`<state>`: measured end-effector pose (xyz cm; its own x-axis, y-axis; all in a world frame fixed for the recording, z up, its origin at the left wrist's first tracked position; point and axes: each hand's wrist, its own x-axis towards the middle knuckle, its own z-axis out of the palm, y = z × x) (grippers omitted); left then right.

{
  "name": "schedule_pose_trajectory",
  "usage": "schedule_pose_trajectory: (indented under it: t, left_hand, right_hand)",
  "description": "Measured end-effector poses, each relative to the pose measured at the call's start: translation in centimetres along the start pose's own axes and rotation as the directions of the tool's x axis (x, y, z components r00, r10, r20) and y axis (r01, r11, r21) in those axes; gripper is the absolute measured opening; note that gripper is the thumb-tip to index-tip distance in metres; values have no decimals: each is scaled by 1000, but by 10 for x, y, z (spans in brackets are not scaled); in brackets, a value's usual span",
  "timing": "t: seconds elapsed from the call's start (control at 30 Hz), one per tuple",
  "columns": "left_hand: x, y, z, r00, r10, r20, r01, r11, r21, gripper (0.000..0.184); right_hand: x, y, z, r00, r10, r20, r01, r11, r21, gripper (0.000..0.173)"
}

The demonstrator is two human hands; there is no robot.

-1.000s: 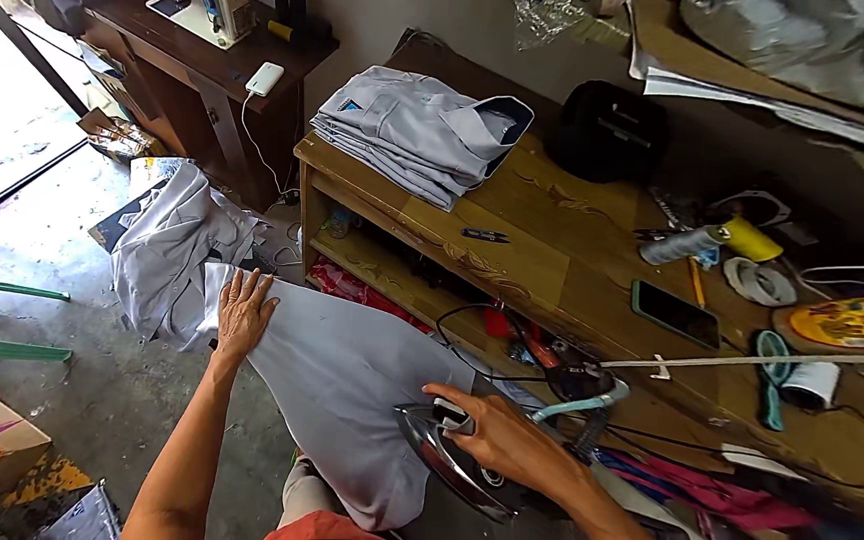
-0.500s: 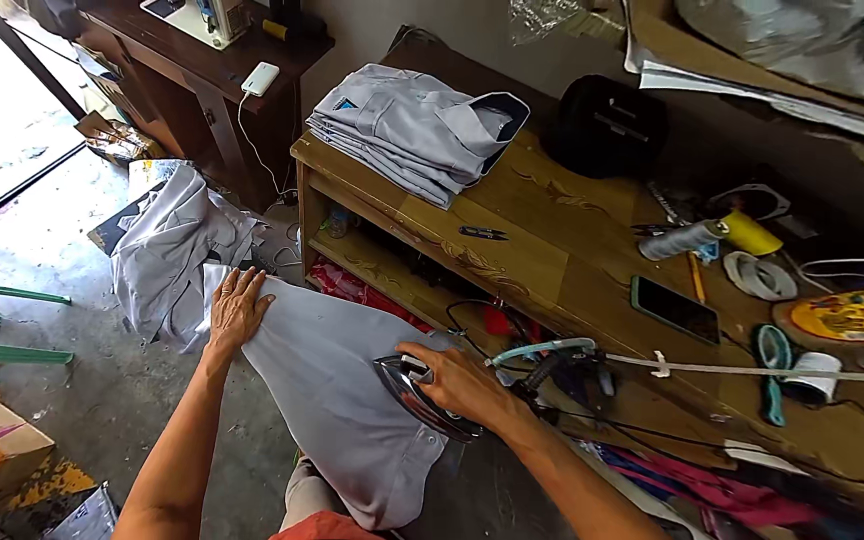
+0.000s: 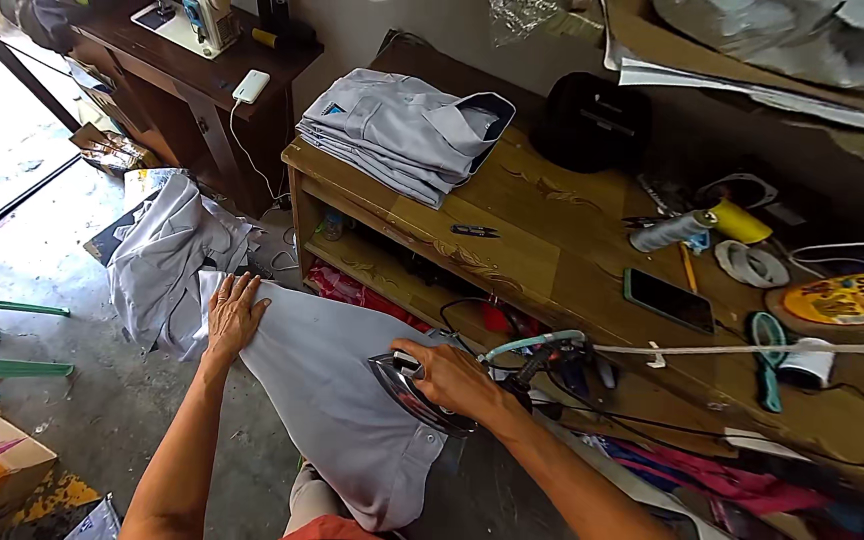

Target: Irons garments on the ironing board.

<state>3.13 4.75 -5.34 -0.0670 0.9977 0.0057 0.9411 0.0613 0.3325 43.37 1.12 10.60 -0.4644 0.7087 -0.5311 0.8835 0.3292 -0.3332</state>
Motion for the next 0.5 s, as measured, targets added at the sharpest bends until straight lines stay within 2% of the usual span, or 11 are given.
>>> schedule_pose_trajectory:
  t: [0.1, 0.23, 0.37, 0.5]
  left_hand:
    - [-1, -2, 2, 1000, 8, -14, -8, 1000, -4, 65]
    - [2, 1, 2, 1000, -2, -2, 2, 1000, -3, 65]
    - [2, 1, -1, 1000, -7, 20, 7, 1000, 8, 65]
    - [2, 1, -1, 1000, -5, 17, 5, 1000, 3, 65]
  right_hand:
    - [-4, 0, 2, 999, -42, 27, 43, 998, -34, 60]
    - [1, -2, 0, 1000, 13, -27, -14, 1000, -7, 58]
    - [-6, 11, 1, 1000, -24, -19, 25, 1000, 17, 59]
    - [-21, 36, 8, 991, 80, -110, -71, 994, 85, 56]
